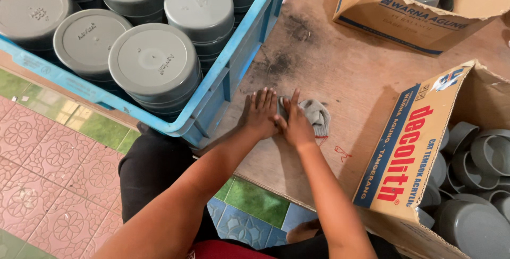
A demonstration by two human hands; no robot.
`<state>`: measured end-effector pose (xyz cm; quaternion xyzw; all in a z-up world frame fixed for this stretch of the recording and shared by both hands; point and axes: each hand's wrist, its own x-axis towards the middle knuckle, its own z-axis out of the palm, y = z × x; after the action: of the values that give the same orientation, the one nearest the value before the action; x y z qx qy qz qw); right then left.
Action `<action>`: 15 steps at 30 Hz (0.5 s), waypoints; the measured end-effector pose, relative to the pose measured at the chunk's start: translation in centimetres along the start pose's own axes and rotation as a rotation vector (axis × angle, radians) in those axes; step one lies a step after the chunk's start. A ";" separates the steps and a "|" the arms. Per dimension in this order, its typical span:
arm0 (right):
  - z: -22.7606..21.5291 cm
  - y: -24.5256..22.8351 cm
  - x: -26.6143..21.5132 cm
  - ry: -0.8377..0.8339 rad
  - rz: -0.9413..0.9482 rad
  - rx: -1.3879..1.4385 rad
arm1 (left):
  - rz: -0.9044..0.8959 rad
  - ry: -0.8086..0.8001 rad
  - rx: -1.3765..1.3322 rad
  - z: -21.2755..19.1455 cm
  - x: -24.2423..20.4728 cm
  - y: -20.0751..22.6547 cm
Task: The person wipes the exterior of small grey plastic containers with a cloth, then places them into a blue crate. The person repeats this process for several containers, moving them from a cardboard box to the crate.
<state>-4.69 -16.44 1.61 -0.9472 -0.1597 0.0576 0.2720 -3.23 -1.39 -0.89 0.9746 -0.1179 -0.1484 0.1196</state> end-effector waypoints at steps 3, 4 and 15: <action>-0.2 -0.4 1.5 0.042 -0.035 -0.008 | -0.033 -0.010 0.078 -0.6 -0.4 0.6; -0.4 -0.4 1.4 0.045 -0.037 -0.010 | -0.032 -0.006 0.078 -0.6 0.0 0.6; -0.4 0.7 -5.3 -0.096 0.020 0.143 | -0.043 0.088 0.033 -1.1 -1.5 1.2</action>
<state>-9.38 -18.96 1.65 -0.9230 -0.1589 0.1170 0.3304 -4.54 -1.92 0.82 0.9843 -0.0938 -0.1060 0.1052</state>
